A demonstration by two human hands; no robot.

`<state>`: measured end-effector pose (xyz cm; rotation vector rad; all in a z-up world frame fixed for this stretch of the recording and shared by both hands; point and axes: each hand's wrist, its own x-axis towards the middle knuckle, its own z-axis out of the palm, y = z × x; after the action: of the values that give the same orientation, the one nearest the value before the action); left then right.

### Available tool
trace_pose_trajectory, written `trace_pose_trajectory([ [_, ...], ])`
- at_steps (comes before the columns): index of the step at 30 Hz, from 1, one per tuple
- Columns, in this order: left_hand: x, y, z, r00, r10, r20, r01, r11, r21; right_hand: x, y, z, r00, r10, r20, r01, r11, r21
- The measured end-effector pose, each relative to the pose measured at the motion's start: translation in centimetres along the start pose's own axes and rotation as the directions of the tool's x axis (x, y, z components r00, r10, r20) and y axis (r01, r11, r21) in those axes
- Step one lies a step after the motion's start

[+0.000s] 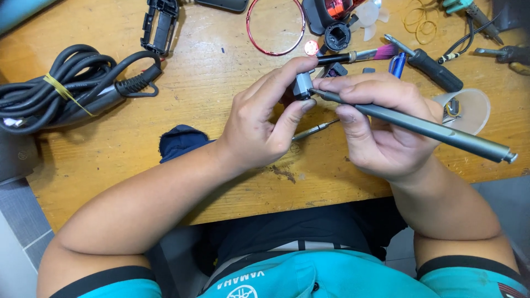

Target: Cleaning a small component with a cloth and inspecting an electrical switch from a disassembled hair dryer.

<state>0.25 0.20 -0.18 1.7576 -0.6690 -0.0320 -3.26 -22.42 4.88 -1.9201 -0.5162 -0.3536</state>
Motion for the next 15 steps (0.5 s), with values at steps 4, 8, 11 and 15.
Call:
trace_pose_trajectory([
  [4,0.12,0.08,-0.15,0.999,0.030,0.023,-0.030,1.000,0.007,0.00,0.10,-0.13,1.000,0.013,0.014,-0.013,1.000,0.013],
  [8,0.58,0.48,-0.47,0.997,0.063,0.035,-0.063,0.998,0.024,0.05,0.11,-0.25,0.999,0.019,0.030,-0.020,0.999,0.033],
  [11,0.59,0.28,-0.57,0.994,0.081,0.067,-0.082,0.997,0.006,0.19,0.12,-0.23,0.999,0.014,0.036,-0.015,0.999,0.043],
  [15,0.56,0.19,-0.74,0.994,0.067,0.089,-0.068,0.998,0.010,0.11,0.43,-0.28,0.999,0.004,0.043,-0.007,0.998,0.068],
])
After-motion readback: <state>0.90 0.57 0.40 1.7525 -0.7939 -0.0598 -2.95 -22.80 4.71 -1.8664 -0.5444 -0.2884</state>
